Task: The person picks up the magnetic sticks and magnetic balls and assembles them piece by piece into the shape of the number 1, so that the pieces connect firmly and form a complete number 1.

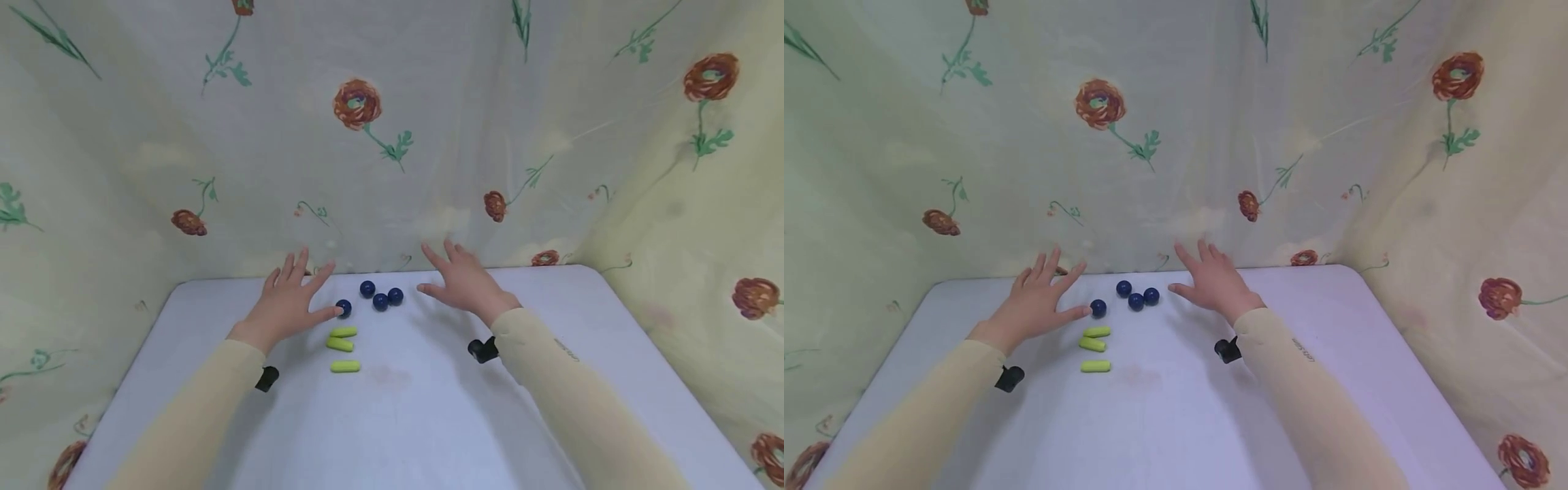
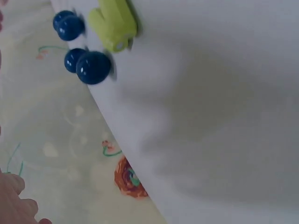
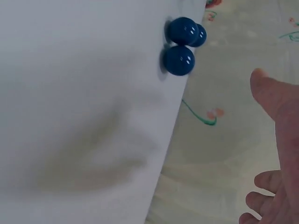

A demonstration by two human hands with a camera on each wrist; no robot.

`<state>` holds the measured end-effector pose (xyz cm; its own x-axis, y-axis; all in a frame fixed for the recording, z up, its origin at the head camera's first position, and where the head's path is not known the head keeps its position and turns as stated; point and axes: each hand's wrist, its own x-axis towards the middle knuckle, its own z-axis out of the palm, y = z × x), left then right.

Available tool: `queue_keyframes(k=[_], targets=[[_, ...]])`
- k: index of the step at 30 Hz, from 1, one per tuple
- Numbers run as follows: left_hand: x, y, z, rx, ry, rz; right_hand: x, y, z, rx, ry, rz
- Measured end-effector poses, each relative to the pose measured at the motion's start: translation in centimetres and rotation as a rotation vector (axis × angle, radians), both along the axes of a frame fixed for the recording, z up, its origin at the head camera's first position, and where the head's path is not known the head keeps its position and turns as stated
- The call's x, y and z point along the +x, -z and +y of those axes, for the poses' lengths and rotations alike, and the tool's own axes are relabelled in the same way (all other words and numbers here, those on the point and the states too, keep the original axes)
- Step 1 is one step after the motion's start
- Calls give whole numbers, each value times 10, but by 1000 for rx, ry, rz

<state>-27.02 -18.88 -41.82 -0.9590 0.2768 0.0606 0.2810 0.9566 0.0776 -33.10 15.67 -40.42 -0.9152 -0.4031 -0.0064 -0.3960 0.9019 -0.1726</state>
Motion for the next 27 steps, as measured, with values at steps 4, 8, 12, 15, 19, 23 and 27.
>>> queue_keyframes(k=[4, 8, 12, 15, 19, 23, 27], targets=[[12, 9, 3, 32, 12, 0, 7, 12, -3, -27, -32, 2], [25, 20, 5, 83, 25, 17, 12, 28, -7, -59, -50, 13], [39, 29, 7, 147, 35, 42, 13, 43, -10, -88, -62, 26], [48, 37, 6, 202, 49, 52, 14, 51, -15, -118, -56, 17], [56, 47, 4, 267, 67, 50, 16, 57, -20, -154, -54, 14], [61, 56, 5, 327, 64, -9, 15, 64, -25, -186, -65, 18], [66, 59, 7, 414, 55, -74, 14, 72, -29, -206, -69, 16]])
